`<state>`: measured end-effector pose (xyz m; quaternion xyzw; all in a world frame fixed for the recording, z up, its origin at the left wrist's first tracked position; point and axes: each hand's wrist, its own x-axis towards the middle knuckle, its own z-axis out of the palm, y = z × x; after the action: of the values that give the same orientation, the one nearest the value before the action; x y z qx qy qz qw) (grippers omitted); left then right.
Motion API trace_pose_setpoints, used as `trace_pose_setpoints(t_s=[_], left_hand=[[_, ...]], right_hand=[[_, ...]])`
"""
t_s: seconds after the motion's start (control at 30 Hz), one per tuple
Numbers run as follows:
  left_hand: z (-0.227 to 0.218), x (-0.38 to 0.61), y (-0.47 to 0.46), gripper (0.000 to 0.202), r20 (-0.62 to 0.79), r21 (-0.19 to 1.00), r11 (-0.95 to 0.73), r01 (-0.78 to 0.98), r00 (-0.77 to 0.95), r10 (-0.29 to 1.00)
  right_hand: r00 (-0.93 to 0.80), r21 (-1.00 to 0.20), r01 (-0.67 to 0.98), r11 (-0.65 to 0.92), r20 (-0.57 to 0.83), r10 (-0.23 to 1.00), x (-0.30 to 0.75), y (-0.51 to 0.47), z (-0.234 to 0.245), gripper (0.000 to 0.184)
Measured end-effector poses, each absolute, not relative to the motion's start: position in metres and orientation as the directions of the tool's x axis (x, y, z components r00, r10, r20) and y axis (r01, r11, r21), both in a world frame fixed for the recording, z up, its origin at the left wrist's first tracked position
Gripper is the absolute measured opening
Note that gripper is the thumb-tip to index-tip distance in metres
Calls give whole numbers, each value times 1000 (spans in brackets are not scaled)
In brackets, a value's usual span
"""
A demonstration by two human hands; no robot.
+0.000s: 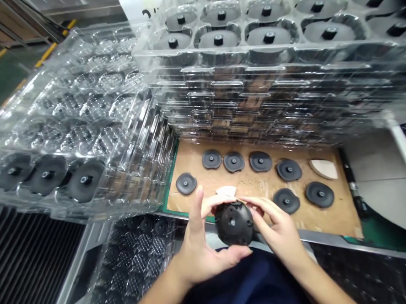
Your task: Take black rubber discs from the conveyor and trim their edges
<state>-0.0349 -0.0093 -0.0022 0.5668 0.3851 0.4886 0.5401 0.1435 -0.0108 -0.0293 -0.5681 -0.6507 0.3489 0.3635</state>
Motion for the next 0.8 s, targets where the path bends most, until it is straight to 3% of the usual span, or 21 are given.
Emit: trace_pose_setpoints(t_s=[0.1, 0.23, 0.33, 0.47, 0.6, 0.7, 0.8], left_hand=[[-3, -39, -12, 115, 263, 925, -331, 186, 317, 911], [0, -43, -19, 115, 287, 880, -387, 274, 343, 895], [1, -46, -29, 111, 253, 898, -352, 263, 345, 904], [3, -48, -44, 100, 67, 983, -114, 145, 299, 952], [4, -53, -55, 47, -297, 937, 339, -81, 324, 898], [3, -63, -64, 55, -355, 914, 395, -91, 290, 889], [-9, -82, -75, 54, -411, 906, 423, -20, 197, 890]], right_hand=[[-50, -850, 510, 135, 128, 991, 145, -24, -26, 27], [-226, -753, 544, 370, 293, 929, 151, -33, -13, 43], [-422, -630, 564, 534, 336, 842, 157, -34, -4, 39], [-486, -594, 543, 593, 354, 799, 159, -37, 3, 31], [-400, -702, 489, 518, 347, 848, 146, -54, 4, 18], [-349, -795, 490, 358, 197, 916, 128, -68, -4, 34], [-478, -780, 464, 419, 178, 860, 115, -72, -16, 31]])
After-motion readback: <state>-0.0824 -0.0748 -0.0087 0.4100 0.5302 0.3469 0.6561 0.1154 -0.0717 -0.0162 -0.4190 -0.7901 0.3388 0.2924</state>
